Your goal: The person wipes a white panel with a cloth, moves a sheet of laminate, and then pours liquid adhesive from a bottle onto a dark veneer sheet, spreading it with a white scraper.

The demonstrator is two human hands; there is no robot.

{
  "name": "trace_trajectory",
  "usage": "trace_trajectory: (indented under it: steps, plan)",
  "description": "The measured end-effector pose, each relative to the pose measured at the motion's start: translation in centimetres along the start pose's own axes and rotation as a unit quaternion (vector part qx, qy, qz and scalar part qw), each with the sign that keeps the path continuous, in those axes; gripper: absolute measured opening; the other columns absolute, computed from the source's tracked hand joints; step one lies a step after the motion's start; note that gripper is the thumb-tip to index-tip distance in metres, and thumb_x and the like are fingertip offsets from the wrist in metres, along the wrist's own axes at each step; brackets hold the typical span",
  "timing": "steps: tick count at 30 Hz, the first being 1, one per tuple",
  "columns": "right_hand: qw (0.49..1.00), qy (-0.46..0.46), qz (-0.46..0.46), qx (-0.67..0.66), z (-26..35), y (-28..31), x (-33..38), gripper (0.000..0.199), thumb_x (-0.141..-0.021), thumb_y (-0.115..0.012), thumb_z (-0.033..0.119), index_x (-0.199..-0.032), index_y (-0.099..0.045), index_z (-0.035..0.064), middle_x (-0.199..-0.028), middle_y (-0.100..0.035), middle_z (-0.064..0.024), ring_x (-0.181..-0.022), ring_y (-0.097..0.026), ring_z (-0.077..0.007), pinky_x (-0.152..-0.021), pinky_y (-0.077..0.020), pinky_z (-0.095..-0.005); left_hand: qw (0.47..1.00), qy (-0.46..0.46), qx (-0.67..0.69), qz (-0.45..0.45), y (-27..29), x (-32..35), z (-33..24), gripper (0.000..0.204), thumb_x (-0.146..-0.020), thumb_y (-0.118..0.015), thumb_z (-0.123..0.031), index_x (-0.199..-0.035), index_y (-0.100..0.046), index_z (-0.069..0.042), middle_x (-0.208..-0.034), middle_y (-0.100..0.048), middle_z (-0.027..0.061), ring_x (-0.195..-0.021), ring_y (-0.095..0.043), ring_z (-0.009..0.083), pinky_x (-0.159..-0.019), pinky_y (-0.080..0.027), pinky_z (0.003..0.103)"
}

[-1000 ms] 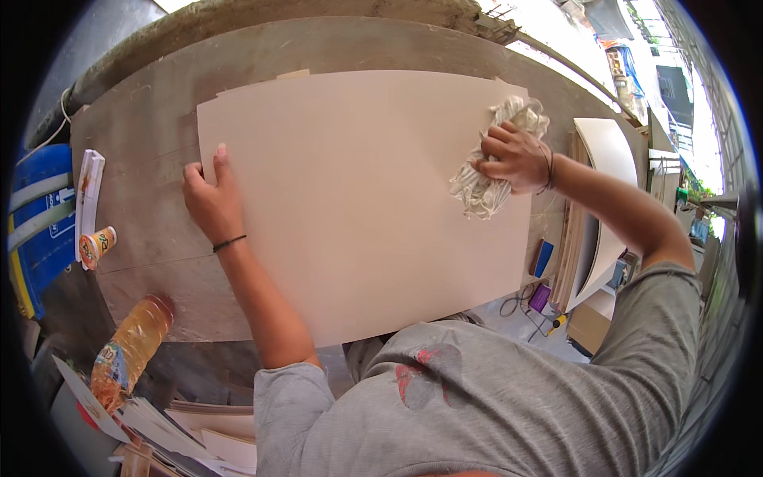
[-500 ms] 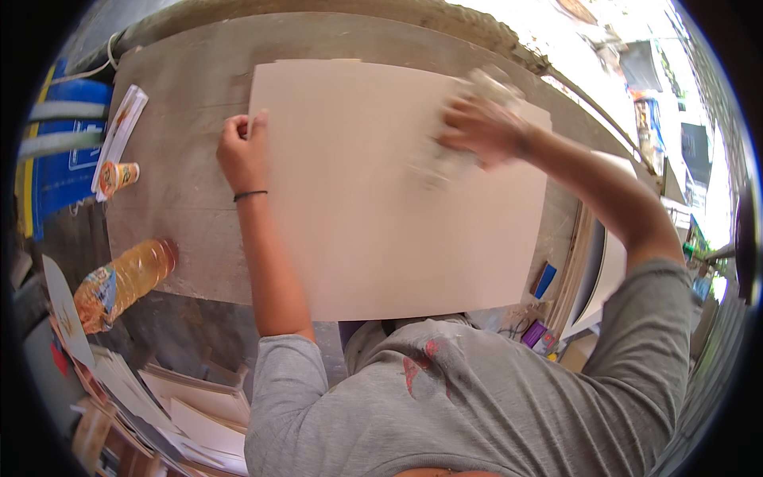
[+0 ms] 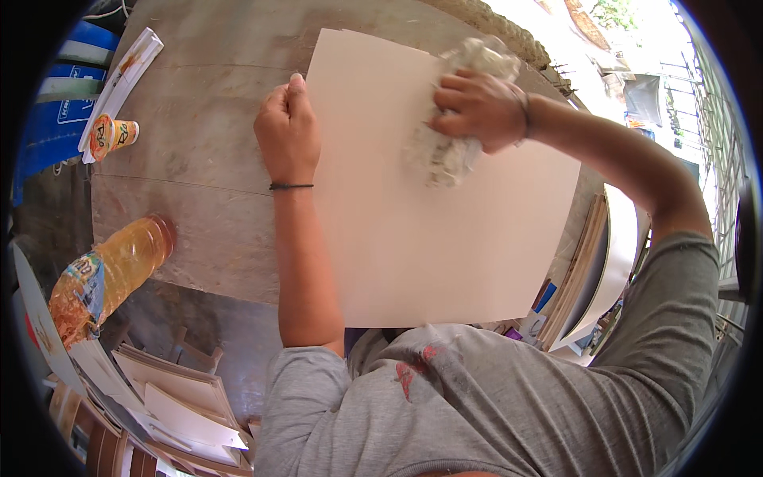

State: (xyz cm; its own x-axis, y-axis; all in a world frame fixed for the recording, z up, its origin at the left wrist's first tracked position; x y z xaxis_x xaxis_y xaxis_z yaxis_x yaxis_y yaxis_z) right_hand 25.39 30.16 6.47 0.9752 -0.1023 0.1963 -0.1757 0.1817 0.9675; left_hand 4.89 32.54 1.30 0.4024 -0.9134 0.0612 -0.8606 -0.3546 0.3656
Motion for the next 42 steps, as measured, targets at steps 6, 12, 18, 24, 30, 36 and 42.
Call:
trace_trajectory:
  steps: [6, 12, 18, 24, 30, 36, 42]
  plan:
    - [0.999, 0.039, 0.001, 0.004, -1.4, 2.1, -8.7, 0.048, -0.055, -0.067, 0.011, -0.1, -0.052, 0.0153, -0.093, -0.048, -0.0055, -0.093, -0.05, -0.0237, -0.075, -0.043, -0.0386, 0.995, 0.036, 0.086, 0.025, -0.2, -0.5, 1.1, 0.057, -0.094, -0.041, -0.044, -0.073, -0.055, 0.007, -0.072, -0.059, 0.0164, -0.067, -0.052, 0.0253, -0.066, -0.042, 0.037]
    - [0.993, 0.104, -0.047, 0.007, -1.3, 3.4, -13.4, 0.049, -0.054, -0.068, 0.009, -0.1, -0.053, 0.0132, -0.091, -0.049, -0.0063, -0.091, -0.049, -0.0267, -0.076, -0.0416, -0.0393, 0.988, 0.104, 0.094, 0.06, -0.2, -0.4, 2.0, 0.071, -0.094, -0.031, -0.054, -0.087, -0.061, 0.009, -0.079, -0.062, 0.0208, -0.076, -0.057, 0.0293, -0.072, -0.043, 0.039]
    - [0.992, 0.115, -0.052, 0.003, -1.0, 4.2, -14.5, 0.046, -0.056, -0.068, 0.011, -0.101, -0.057, 0.0147, -0.1, -0.052, -0.0048, -0.097, -0.049, -0.0248, -0.081, -0.0406, -0.0376, 0.974, 0.133, 0.172, 0.056, -1.3, -0.9, 3.8, 0.072, -0.093, -0.03, -0.056, -0.089, -0.063, 0.008, -0.083, -0.064, 0.0205, -0.08, -0.06, 0.0297, -0.075, -0.044, 0.038]
    - [0.963, -0.158, -0.208, 0.06, 2.2, 6.0, -3.9, 0.048, -0.058, -0.066, 0.009, -0.104, -0.057, 0.0186, -0.091, -0.048, -0.0041, -0.095, -0.048, -0.0242, -0.079, -0.0403, -0.0379, 0.998, 0.013, 0.03, 0.06, 1.3, -0.3, 2.1, 0.059, -0.087, -0.05, -0.052, -0.089, -0.064, 0.005, -0.082, -0.064, 0.0169, -0.078, -0.061, 0.0243, -0.071, -0.047, 0.035]
    - [0.904, -0.416, -0.038, -0.089, 23.1, -6.2, 14.7, 0.052, -0.056, -0.066, 0.014, -0.107, -0.054, 0.0169, -0.088, -0.049, -0.0069, -0.086, -0.049, -0.0246, -0.07, -0.0389, -0.0373, 0.969, -0.118, -0.217, -0.009, 3.3, 4.8, 1.1, 0.046, -0.079, -0.066, -0.043, -0.081, -0.06, 0.002, -0.073, -0.059, 0.0122, -0.067, -0.055, 0.0253, -0.064, -0.046, 0.036]
    - [0.893, -0.437, -0.03, -0.104, 22.5, -7.0, 16.2, 0.053, -0.051, -0.067, 0.021, -0.102, -0.056, 0.0149, -0.086, -0.049, -0.0049, -0.079, -0.048, -0.0207, -0.066, -0.0366, -0.0353, 0.948, -0.217, -0.234, -0.017, 1.2, 6.0, -1.2, 0.042, -0.082, -0.065, -0.04, -0.077, -0.057, 0.001, -0.069, -0.055, 0.011, -0.064, -0.051, 0.0239, -0.061, -0.044, 0.036]
    - [0.927, -0.369, -0.068, -0.005, 8.3, -4.2, 12.5, 0.052, -0.05, -0.067, 0.015, -0.1, -0.053, 0.0165, -0.091, -0.05, -0.0049, -0.087, -0.052, -0.0228, -0.065, -0.0429, -0.0361, 0.956, -0.157, -0.245, 0.014, 0.8, 6.6, -1.4, 0.038, -0.081, -0.066, -0.036, -0.077, -0.056, 0.001, -0.073, -0.057, 0.0125, -0.067, -0.053, 0.0272, -0.063, -0.045, 0.038]
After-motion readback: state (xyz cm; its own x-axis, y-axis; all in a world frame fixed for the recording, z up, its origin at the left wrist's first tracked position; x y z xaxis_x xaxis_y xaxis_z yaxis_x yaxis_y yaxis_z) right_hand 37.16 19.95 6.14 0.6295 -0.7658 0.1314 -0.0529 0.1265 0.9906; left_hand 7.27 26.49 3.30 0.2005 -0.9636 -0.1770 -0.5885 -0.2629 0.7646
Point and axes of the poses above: each hand's wrist, its own x-axis away from the middle knuckle, its own y-axis out of the back of the hand, z = x × y, the point moved 10 cm from there along -x, towards the middle knuckle
